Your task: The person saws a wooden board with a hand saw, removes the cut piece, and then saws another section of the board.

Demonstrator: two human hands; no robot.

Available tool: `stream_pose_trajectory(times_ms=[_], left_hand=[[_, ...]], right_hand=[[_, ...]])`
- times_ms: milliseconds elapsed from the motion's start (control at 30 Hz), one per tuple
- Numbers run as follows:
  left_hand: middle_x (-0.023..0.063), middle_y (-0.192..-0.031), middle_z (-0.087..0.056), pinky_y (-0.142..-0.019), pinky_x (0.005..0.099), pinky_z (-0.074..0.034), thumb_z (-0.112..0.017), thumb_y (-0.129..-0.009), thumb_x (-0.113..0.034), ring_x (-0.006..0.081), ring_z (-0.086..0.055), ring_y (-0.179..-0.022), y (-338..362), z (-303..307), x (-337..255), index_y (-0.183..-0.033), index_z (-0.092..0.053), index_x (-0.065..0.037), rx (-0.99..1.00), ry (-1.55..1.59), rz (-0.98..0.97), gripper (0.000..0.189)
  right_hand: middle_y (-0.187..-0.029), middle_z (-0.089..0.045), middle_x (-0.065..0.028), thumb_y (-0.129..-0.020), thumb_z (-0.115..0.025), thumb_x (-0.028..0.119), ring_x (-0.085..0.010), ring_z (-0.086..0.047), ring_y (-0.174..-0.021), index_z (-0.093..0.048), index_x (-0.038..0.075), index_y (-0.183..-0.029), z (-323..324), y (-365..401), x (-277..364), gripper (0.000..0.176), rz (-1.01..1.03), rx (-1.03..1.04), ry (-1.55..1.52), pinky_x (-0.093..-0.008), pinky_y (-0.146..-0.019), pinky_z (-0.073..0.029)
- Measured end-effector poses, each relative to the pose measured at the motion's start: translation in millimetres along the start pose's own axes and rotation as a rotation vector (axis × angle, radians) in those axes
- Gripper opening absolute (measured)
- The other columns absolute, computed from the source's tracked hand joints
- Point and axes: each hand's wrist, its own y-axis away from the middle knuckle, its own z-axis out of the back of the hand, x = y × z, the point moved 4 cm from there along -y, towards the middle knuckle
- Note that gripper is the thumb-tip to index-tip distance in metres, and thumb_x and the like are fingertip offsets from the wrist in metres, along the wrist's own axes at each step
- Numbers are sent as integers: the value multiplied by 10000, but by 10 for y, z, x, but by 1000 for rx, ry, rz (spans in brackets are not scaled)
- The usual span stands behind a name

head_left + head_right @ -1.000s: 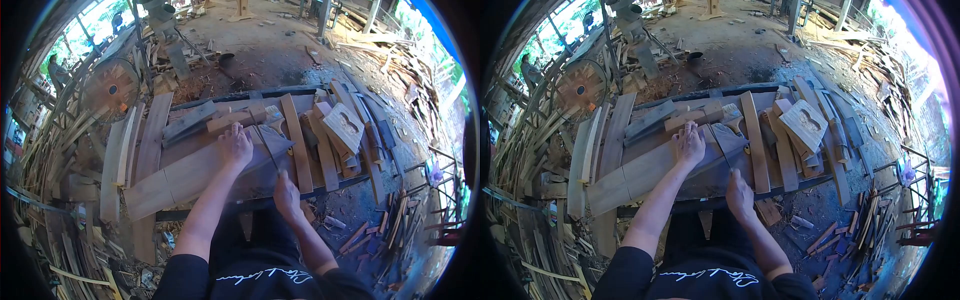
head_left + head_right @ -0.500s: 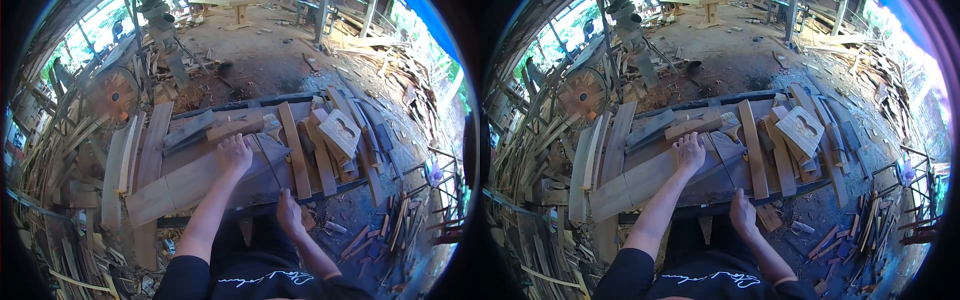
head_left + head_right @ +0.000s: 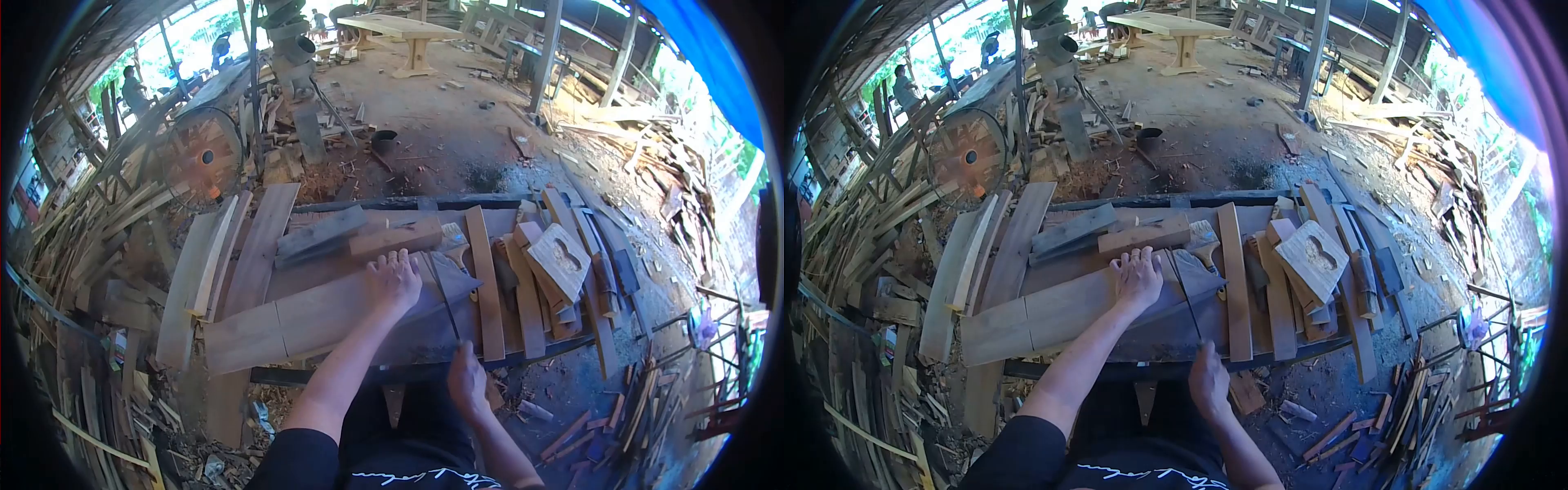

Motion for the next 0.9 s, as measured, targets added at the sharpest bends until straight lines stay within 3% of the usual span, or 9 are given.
stream_pose_trajectory(times_ms=[200,300,600,800,900], left_hand=[[154,-1034,-612,-902,487,-333,-447,-972,-308,307,-546,-1014,63,29,13,-1093,-575,-79,26,-1,-20,289],[152,-1028,-615,-900,485,-335,-452,-971,-309,310,-547,-1008,16,16,16,-1084,-579,-77,-8,12,-23,288],[155,-1024,-615,-903,473,-334,-450,-973,-309,314,-546,-1006,40,49,3,-1059,-582,-81,43,13,-19,277],[162,-1022,-615,-900,483,-335,-449,-972,-303,317,-545,-1009,18,43,6,-1045,-582,-73,0,32,-8,276],[161,-1020,-616,-895,485,-339,-451,-970,-297,312,-547,-1011,49,51,-14,-1032,-588,-71,24,13,-20,271]], right_hand=[[-867,-638,-268,-966,-454,160,-481,-620,-810,-439,51,-1105,-19,-503,280,177,25,8,-34,-578,-682,-479],[-852,-640,-260,-983,-422,165,-478,-621,-802,-437,51,-1082,23,-26,27,151,-11,43,-30,-572,-678,-482],[-829,-632,-275,-958,-463,145,-486,-618,-788,-425,41,-1038,14,-583,342,137,43,23,-19,-579,-680,-476],[-816,-632,-271,-957,-454,130,-479,-620,-770,-421,33,-1029,75,115,-86,125,-15,36,5,-570,-654,-480],[-824,-634,-275,-955,-458,127,-480,-618,-784,-421,30,-1025,59,-270,169,125,86,-10,-33,-573,-663,-478]])
